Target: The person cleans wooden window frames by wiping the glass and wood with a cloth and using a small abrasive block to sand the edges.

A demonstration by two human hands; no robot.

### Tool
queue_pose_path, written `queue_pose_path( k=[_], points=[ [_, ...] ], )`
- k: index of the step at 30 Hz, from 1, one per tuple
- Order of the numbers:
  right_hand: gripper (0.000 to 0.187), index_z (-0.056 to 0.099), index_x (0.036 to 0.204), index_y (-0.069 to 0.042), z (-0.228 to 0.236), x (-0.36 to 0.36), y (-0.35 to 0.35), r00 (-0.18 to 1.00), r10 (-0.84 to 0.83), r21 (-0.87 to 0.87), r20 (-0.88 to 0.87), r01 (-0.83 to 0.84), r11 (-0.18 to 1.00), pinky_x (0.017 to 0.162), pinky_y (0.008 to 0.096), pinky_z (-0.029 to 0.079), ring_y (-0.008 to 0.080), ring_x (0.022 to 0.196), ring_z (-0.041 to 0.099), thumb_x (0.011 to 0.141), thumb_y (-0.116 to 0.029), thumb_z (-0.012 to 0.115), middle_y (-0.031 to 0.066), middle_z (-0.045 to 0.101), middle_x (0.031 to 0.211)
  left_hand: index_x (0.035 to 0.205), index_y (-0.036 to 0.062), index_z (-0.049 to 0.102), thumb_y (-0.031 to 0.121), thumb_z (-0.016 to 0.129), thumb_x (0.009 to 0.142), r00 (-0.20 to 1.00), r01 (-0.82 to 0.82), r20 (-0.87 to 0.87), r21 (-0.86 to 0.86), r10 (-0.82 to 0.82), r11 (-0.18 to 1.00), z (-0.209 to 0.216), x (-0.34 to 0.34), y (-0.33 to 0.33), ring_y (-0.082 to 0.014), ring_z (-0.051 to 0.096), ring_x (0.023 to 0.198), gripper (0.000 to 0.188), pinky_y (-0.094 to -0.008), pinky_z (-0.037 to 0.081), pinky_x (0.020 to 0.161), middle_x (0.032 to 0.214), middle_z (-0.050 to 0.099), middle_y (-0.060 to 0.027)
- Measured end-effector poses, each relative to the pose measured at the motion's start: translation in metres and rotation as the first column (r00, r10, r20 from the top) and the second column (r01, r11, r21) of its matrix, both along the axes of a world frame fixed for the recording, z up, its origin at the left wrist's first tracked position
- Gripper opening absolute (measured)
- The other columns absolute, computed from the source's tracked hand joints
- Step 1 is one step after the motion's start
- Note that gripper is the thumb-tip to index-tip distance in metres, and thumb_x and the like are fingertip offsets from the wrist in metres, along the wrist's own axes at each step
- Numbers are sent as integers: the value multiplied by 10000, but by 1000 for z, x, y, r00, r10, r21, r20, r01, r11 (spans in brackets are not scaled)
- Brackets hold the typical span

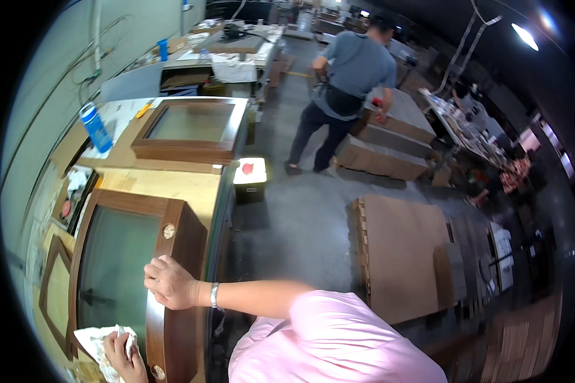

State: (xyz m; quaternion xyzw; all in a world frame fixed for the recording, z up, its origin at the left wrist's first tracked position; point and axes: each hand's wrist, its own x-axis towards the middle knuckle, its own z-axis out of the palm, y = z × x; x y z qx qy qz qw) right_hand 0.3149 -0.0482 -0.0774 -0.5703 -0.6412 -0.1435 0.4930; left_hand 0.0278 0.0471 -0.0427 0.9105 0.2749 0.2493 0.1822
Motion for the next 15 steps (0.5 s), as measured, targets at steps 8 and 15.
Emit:
queue_pose_path(
  k=[8, 15],
  points=[
    [180, 670, 892, -29, 30, 51, 5, 937, 267, -219, -225, -316, 923, 865, 415, 485, 305, 1014, 569, 719, -76, 686, 120, 613, 1004, 1047, 47, 668, -83, 634, 721, 985, -163, -58, 10, 163, 987, 28, 23, -14, -339, 562, 1003, 352, -415, 440, 904, 1034, 592, -152],
    [616, 538, 1262, 53, 57, 161, 103, 997, 31, -580, -67, -65, 812, 1029, 468, 451, 396, 1225, 521, 801, -291, 758, 231, 563, 1300, 1027, -47, 696, -42, 627, 867, 745, -379, 367, -453, 556, 807, 65, 89, 49, -184, 645, 944, 174, -281, 510, 863, 1028, 651, -79]
  ],
)
